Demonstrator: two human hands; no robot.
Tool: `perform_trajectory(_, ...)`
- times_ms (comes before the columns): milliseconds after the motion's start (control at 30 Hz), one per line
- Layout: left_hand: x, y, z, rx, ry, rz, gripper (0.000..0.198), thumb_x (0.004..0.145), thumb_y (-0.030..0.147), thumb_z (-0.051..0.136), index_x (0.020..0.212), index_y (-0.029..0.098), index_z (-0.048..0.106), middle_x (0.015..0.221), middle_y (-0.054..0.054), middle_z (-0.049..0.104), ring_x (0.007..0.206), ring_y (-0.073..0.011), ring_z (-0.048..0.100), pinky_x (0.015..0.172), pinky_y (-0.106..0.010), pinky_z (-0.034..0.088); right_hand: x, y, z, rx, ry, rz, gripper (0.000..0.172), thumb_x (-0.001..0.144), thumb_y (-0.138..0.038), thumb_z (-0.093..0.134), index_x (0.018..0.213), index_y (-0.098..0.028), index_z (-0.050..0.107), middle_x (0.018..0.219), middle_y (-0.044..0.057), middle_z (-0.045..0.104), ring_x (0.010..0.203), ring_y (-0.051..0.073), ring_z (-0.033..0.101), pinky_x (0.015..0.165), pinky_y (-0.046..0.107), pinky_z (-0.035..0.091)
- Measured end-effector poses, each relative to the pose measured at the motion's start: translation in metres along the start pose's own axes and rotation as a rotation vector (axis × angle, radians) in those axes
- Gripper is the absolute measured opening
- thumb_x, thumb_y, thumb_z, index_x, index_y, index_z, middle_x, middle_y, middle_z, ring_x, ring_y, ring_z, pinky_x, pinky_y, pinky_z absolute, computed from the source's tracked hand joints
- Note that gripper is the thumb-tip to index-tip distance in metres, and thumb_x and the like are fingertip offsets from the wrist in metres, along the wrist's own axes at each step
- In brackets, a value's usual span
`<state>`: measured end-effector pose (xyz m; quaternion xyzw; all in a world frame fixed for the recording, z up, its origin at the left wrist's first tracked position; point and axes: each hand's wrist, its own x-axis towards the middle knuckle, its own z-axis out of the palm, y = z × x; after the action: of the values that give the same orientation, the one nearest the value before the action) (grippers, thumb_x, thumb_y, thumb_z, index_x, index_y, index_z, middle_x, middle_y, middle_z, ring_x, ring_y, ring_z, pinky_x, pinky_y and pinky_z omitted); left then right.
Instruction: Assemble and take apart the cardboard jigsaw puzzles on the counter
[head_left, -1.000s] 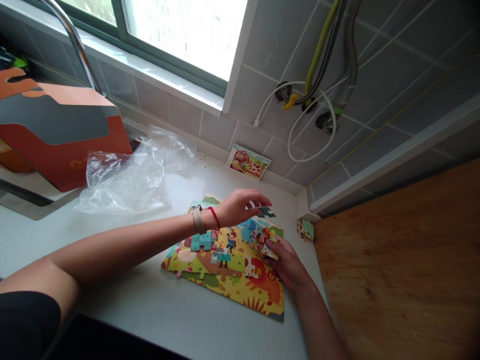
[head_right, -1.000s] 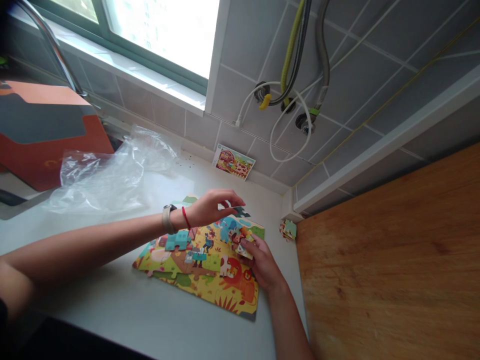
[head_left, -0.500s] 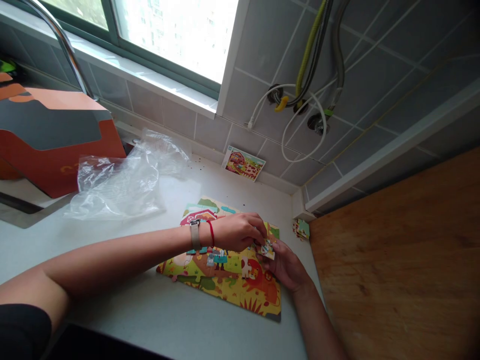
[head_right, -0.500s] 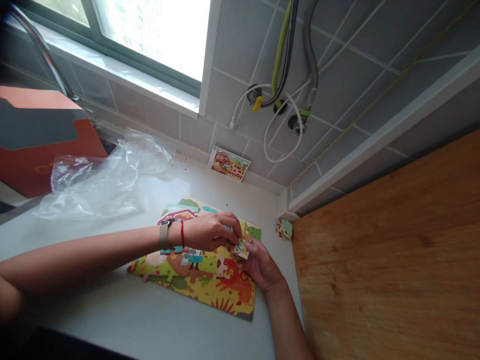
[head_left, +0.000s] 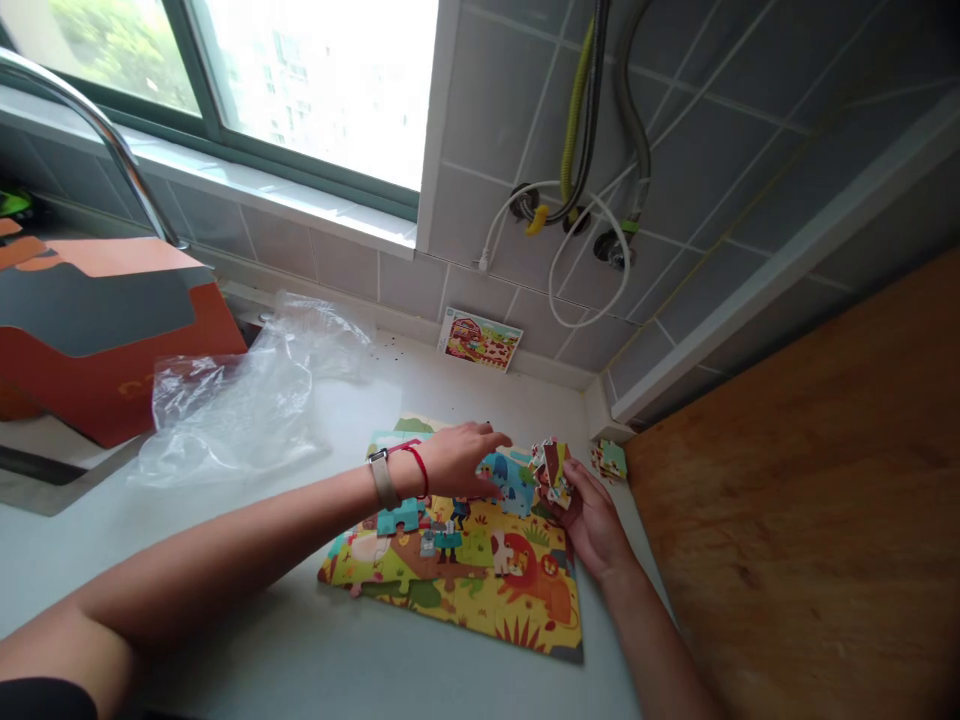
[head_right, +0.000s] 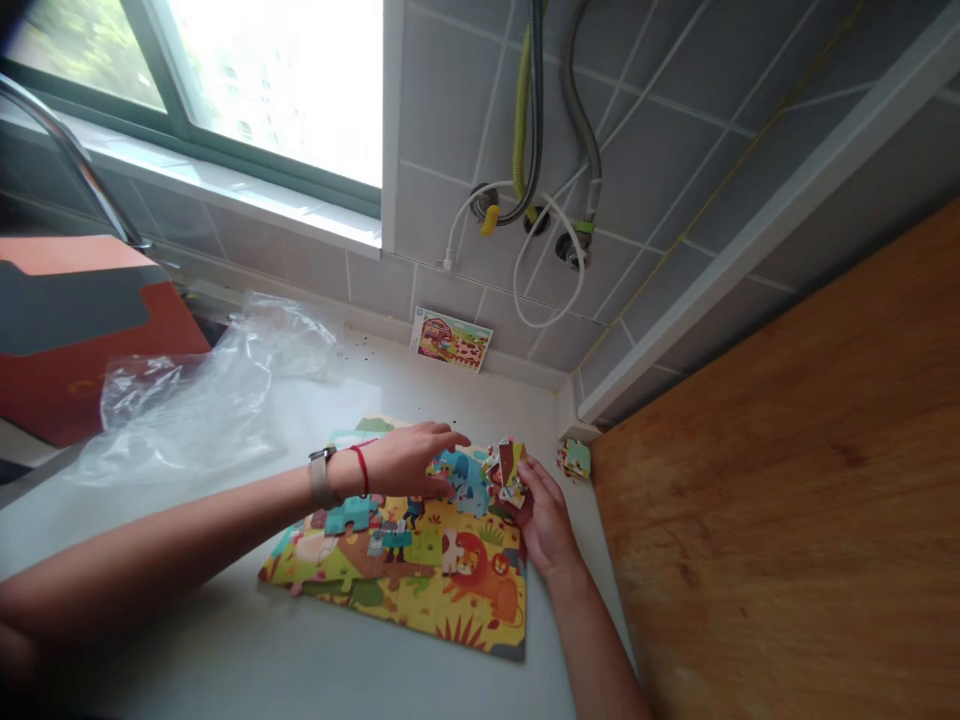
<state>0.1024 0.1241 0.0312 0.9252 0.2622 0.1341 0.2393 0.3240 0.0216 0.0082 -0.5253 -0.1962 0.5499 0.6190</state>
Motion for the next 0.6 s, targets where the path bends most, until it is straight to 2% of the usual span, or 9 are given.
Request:
perform_trajectory(67, -0.003, -0.003, 0.001, 0.111, -0.125, -0.048, 0.071, 0.071, 0.035, 0.086, 0.133, 0.017, 0.059, 0.117, -0.014, 0.066, 0.106, -0.0332, 0.065, 0.087, -0.040, 0.055, 0.001, 0.000, 0.001, 0.029, -0.011, -0.007, 0.040, 0.060, -0.035, 0.094, 0.093, -0.023, 0.074, 0.090, 0.000, 0.079, 0.073, 0.016, 0.071, 0.061, 0.025, 0.063)
perform_trajectory(267, -0.002, -0.012, 0.006, 0.086, -0.213, -0.115, 0.058, 0.073, 0.025, 0.084, 0.127, 0.018, 0.063, 0.118, -0.013, 0.065, 0.104, -0.0291, 0.066, 0.087, -0.036, 0.054, 0.001, 0.001, 0.002, 0.066, -0.066, -0.016, 0.038, 0.062, -0.034, 0.094, 0.091, -0.022, 0.073, 0.086, 0.001, 0.079, 0.072, 0.017, 0.074, 0.058, 0.023, 0.061)
perform_trajectory(433, 0.002, -0.012, 0.005, 0.040, -0.144, -0.129, 0.059, 0.068, 0.017, 0.084, 0.123, 0.022, 0.064, 0.109, -0.008, 0.068, 0.096, -0.0263, 0.067, 0.079, -0.034, 0.053, 0.002, 0.003, -0.001, 0.076, -0.064, -0.020, 0.034, 0.066, -0.035, 0.091, 0.089, -0.022, 0.070, 0.083, -0.001, 0.078, 0.070, 0.016, 0.073, 0.061, 0.024, 0.062)
perform_trajectory(600, 0.006, -0.009, -0.001, -0.252, -0.028, -0.157, 0.026, 0.080, 0.020, 0.074, 0.106, 0.021, 0.069, 0.088, -0.003, 0.070, 0.073, -0.0167, 0.066, 0.066, -0.028, 0.052, 0.002, 0.005, -0.001, 0.056, -0.116, -0.049, 0.034, 0.069, -0.038, 0.089, 0.091, -0.023, 0.069, 0.080, -0.001, 0.077, 0.068, 0.018, 0.073, 0.061, 0.028, 0.063)
